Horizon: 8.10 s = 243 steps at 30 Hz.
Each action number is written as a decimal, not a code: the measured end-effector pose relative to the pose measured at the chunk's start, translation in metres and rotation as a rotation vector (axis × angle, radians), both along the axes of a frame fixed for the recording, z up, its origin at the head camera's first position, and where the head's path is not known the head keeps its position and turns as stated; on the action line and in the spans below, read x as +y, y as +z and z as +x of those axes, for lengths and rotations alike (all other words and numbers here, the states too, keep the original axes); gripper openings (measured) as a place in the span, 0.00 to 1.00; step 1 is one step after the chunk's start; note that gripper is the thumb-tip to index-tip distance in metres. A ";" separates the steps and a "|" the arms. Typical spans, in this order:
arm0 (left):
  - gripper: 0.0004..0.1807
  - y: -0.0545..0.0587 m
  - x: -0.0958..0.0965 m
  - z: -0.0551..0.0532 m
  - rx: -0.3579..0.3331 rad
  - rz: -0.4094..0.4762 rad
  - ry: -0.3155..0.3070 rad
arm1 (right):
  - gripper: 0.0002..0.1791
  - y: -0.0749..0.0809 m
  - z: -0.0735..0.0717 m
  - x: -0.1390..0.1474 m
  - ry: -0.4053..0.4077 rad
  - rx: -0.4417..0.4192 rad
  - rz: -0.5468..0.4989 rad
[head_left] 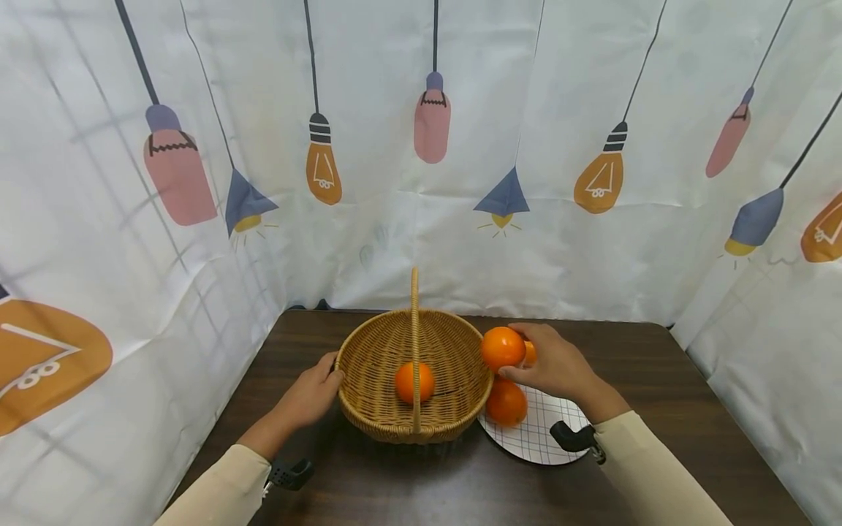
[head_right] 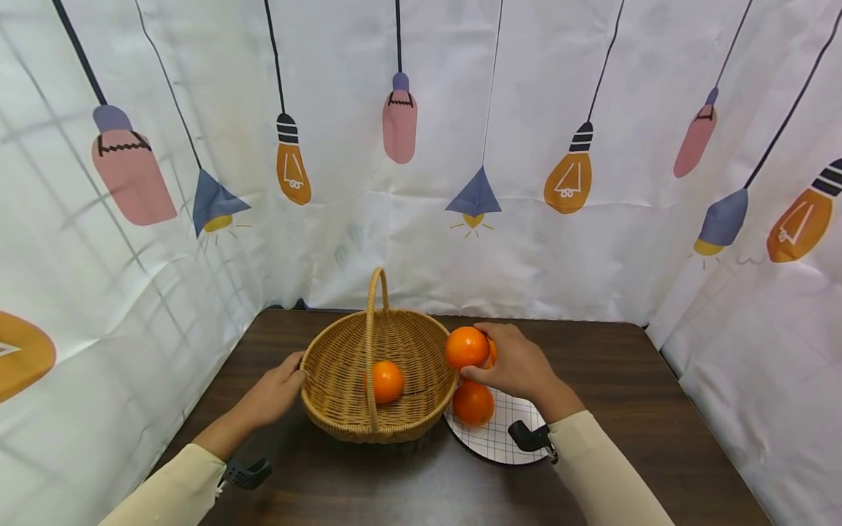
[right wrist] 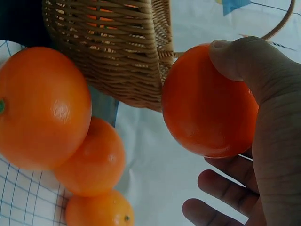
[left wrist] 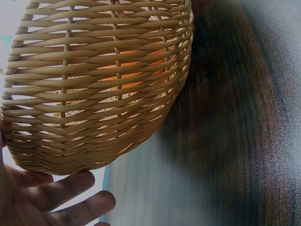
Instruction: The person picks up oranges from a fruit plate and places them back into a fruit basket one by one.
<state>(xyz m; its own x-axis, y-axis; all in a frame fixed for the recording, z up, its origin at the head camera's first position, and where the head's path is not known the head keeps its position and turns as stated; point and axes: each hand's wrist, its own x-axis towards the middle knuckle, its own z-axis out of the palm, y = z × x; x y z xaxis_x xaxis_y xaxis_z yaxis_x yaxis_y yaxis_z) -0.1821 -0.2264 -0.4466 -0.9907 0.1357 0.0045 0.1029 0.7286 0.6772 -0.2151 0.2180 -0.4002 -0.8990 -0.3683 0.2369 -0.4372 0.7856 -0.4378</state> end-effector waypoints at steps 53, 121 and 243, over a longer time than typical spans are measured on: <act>0.30 0.001 0.000 -0.001 -0.025 0.003 -0.017 | 0.47 -0.030 0.012 0.015 0.000 -0.082 -0.003; 0.30 0.001 0.000 0.003 -0.020 0.008 -0.007 | 0.41 -0.086 0.026 0.016 -0.048 -0.175 0.016; 0.30 -0.002 0.000 0.000 -0.026 0.010 0.000 | 0.44 0.004 0.003 -0.023 0.026 -0.039 -0.022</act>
<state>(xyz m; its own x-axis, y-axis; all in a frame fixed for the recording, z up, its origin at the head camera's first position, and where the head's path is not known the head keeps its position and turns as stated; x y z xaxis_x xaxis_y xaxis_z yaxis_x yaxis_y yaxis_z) -0.1819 -0.2262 -0.4489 -0.9905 0.1357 -0.0202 0.0849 0.7219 0.6868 -0.2125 0.1954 -0.3958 -0.8980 -0.3867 0.2098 -0.4394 0.7645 -0.4716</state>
